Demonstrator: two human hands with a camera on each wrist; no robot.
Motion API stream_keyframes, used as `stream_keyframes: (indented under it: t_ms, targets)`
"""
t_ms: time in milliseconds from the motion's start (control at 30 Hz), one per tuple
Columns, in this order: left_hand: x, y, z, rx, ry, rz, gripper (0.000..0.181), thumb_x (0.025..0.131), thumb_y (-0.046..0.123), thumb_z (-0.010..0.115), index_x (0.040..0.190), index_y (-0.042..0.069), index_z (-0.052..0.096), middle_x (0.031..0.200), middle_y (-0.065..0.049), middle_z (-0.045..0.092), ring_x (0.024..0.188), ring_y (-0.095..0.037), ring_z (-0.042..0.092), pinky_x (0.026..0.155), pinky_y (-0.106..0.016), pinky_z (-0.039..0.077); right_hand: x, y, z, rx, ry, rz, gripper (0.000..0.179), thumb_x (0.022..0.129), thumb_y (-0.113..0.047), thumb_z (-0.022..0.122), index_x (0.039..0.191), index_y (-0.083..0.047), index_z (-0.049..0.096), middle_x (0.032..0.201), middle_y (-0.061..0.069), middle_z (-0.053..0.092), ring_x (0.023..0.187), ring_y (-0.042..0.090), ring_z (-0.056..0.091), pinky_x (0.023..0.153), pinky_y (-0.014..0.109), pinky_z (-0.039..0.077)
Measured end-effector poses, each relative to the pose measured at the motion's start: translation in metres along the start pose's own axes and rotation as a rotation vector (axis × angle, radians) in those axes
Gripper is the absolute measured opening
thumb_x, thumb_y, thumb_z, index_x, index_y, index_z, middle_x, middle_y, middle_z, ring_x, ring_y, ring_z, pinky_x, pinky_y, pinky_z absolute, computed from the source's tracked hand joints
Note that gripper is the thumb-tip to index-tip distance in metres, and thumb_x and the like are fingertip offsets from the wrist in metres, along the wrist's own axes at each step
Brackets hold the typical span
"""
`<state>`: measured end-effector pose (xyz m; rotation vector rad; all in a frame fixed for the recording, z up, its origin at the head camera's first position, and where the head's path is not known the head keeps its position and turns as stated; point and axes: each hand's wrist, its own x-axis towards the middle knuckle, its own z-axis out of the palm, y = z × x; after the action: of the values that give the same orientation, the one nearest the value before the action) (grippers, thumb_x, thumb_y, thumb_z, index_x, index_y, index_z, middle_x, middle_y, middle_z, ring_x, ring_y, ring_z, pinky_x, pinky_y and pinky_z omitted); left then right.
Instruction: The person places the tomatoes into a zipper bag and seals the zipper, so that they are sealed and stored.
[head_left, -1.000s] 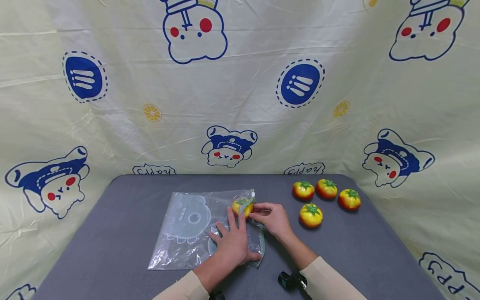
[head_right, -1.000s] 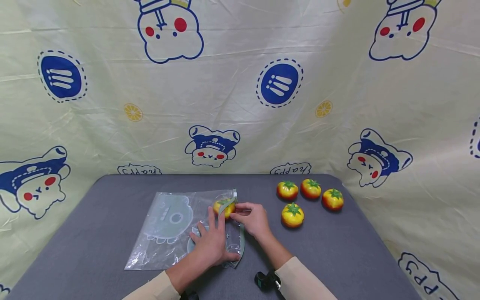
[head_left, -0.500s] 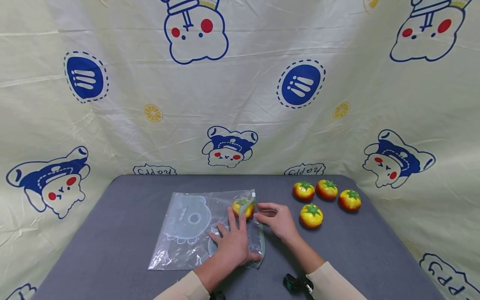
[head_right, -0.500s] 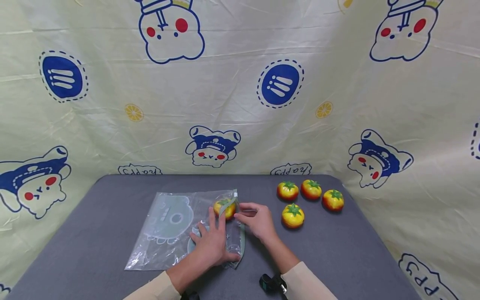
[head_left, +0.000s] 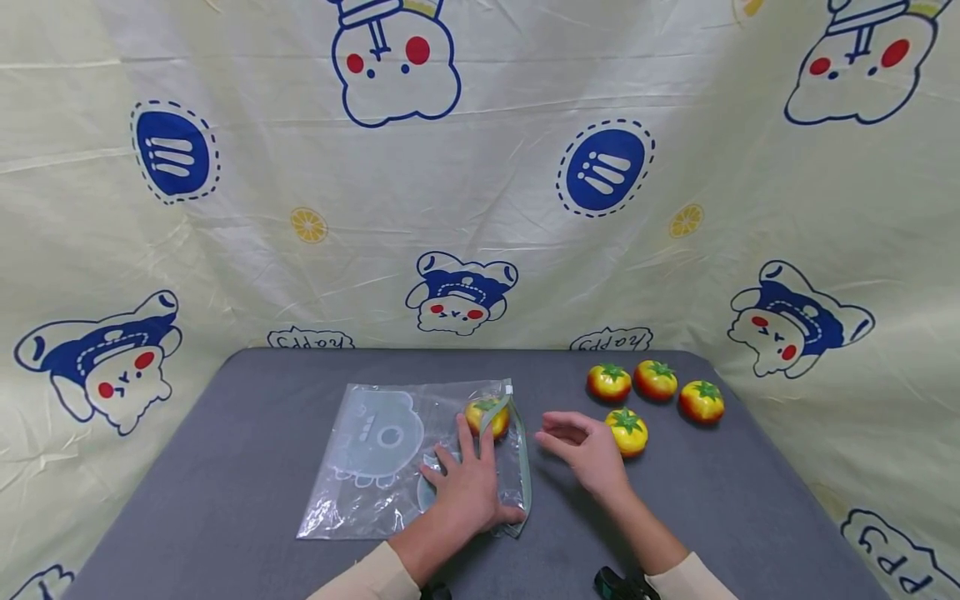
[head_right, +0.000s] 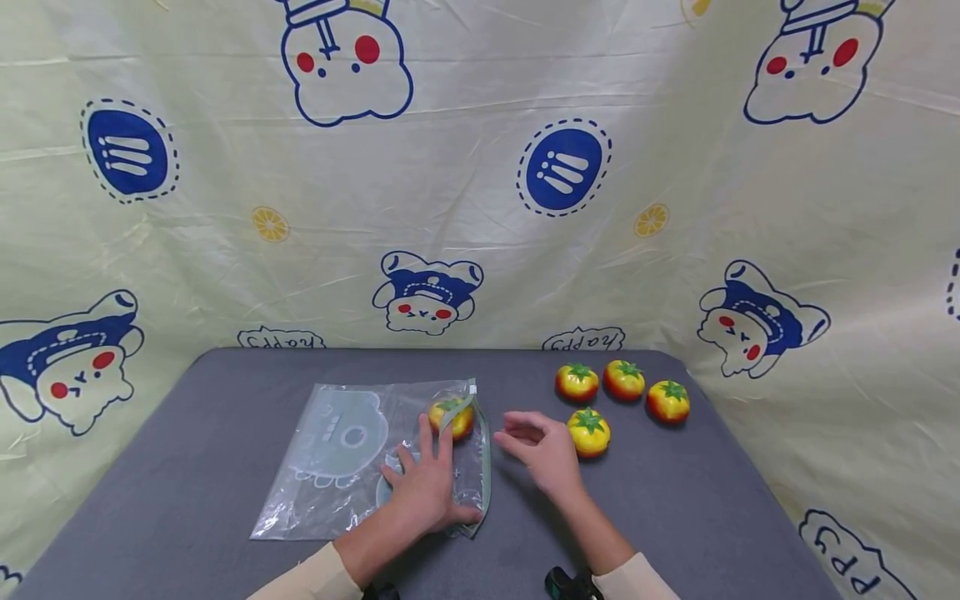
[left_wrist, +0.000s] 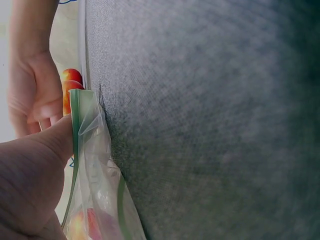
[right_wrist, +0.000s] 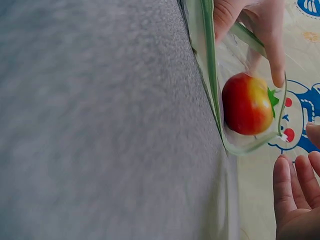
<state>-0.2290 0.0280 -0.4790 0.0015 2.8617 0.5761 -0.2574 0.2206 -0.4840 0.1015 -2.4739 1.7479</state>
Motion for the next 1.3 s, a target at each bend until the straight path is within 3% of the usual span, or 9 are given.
stream_keyframes:
  t_ms: [400,533,767,933,1300]
  targets:
    - [0.0,0.0,0.001,0.01,-0.005,-0.005,0.131,0.057,0.062,0.095,0.16,0.021,0.026,0.173,-0.017,-0.004,0.146,-0.063,0.023,0.111,-0.082,0.02,-0.018,0.0,-0.025,0.068,0.135,-0.049,0.037,0.085,-0.017,0.085,0.116,-0.002,0.074,0.109,0.019,0.075,0.089,0.005,0.074,0.083,0.016,0.058]
    - [0.001,0.0,0.001,0.022,-0.012,-0.009,0.132,0.057,0.063,0.094,0.161,0.021,0.025,0.173,-0.017,-0.005,0.147,-0.063,0.023,0.112,-0.081,0.02,-0.023,0.0,-0.032,0.067,0.204,-0.078,0.034,0.084,-0.014,0.085,0.114,-0.001,0.075,0.106,0.014,0.077,0.087,0.004,0.074,0.081,0.016,0.058]
    - [0.001,-0.002,0.001,0.013,-0.005,0.003,0.131,0.057,0.062,0.095,0.16,0.021,0.025,0.173,-0.017,-0.005,0.146,-0.063,0.024,0.111,-0.082,0.02,-0.027,0.003,-0.042,0.136,0.313,-0.104,0.031,0.08,0.0,0.085,0.109,0.006,0.074,0.094,-0.007,0.079,0.084,0.002,0.075,0.076,0.016,0.058]
    - [0.0,-0.002,0.001,0.01,-0.003,0.011,0.131,0.057,0.062,0.095,0.16,0.022,0.025,0.173,-0.017,-0.004,0.146,-0.063,0.025,0.11,-0.082,0.02,-0.029,0.006,-0.049,0.175,0.398,-0.113,0.031,0.078,0.007,0.085,0.105,0.012,0.073,0.09,-0.005,0.079,0.08,0.002,0.073,0.073,0.013,0.057]
    - [-0.001,-0.003,0.002,0.008,0.0,0.014,0.131,0.058,0.062,0.095,0.16,0.023,0.024,0.173,-0.017,-0.005,0.146,-0.063,0.025,0.111,-0.082,0.021,-0.028,0.014,-0.061,-0.042,0.552,-0.073,0.028,0.078,-0.004,0.089,0.103,0.001,0.078,0.09,-0.007,0.075,0.076,-0.004,0.067,0.074,0.01,0.053]
